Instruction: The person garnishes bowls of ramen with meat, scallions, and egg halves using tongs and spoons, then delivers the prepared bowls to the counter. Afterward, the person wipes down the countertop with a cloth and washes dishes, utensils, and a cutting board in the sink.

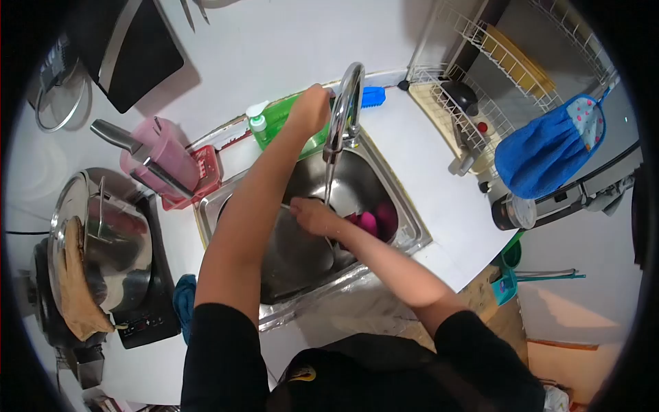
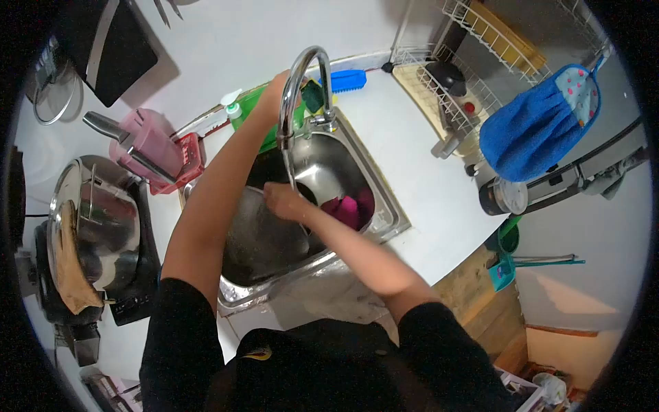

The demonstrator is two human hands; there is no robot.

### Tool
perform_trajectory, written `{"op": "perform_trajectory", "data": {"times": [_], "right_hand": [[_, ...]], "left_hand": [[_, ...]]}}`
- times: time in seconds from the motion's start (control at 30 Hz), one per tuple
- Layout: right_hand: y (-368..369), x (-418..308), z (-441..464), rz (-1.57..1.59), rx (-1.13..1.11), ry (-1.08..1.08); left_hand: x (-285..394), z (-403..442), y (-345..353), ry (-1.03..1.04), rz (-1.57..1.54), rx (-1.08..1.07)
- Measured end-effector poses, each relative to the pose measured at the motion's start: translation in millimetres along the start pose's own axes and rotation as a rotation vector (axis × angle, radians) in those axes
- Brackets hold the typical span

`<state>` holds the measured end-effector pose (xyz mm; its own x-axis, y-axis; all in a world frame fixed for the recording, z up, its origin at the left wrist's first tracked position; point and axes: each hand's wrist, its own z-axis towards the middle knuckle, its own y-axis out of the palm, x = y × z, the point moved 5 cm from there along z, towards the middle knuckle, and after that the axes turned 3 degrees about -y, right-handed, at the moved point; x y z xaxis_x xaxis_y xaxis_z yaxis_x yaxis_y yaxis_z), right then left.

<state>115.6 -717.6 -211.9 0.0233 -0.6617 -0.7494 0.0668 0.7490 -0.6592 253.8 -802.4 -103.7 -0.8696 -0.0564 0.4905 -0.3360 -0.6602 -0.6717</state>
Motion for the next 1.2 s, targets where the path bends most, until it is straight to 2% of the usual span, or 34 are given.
{"op": "perform_trajectory", "data": {"times": [0.03,0.1,0.17,0.2,0.3,0.37,0.4,0.53,0.57,0.63,0.7,0.77,0.8,0.87,0.9,0.93,0.97,1.07,1.17,1.2], "right_hand": [[-1,3,-5,0.029,0.022,0.083],[-8,17,-15,0.083,0.076,0.246],[-4,50,-25,-0.101,0.073,0.265],[-5,63,-29,-0.188,0.074,0.278],[-18,72,-45,0.062,0.184,0.336],[-16,82,-49,0.123,0.15,0.393],[-12,86,-48,0.156,0.13,0.414],[26,96,-44,-0.229,0.144,0.222],[65,133,-39,-0.311,0.161,0.173],[62,133,-32,-0.403,0.223,0.141],[22,63,-48,-0.408,0.306,0.19],[15,55,-41,-0.285,0.273,0.096],[12,54,-39,-0.221,0.252,0.055],[5,61,-32,-0.069,0.163,0.131],[0,65,-28,0.009,0.12,0.165],[-4,64,-35,0.542,0.127,0.416],[-11,57,-35,0.599,0.1,0.434],[-29,45,-28,0.71,0.001,0.42],[-49,32,-9,0.653,-0.082,0.316],[-57,26,-1,0.605,-0.092,0.309]], "left_hand": [[-16,8,16,-0.057,0.005,-0.038],[-55,24,55,0.052,0.116,-0.02],[-93,48,94,0.046,0.34,-0.144],[-86,48,98,0.046,0.444,-0.151],[-77,52,108,-0.086,0.364,-0.18],[-76,46,109,0.014,0.495,-0.292],[-77,42,108,-0.003,0.474,-0.308],[-82,26,108,-0.08,0.394,-0.314],[-84,28,107,-0.094,0.372,-0.319],[-91,32,108,-0.116,0.328,-0.344],[-98,29,115,-0.136,0.277,-0.401],[-90,29,112,-0.175,0.21,-0.379],[-74,33,101,-0.206,0.169,-0.323],[-94,42,99,-0.326,0.115,-0.285],[-78,41,77,-0.316,0.178,-0.2],[-40,42,34,-0.307,0.241,-0.116],[-6,40,-4,-0.297,0.305,-0.033],[27,13,-65,-0.501,0.394,-0.097],[21,-15,-101,-0.346,0.458,0.052],[11,-16,-112,-0.369,0.474,0.117]]}}
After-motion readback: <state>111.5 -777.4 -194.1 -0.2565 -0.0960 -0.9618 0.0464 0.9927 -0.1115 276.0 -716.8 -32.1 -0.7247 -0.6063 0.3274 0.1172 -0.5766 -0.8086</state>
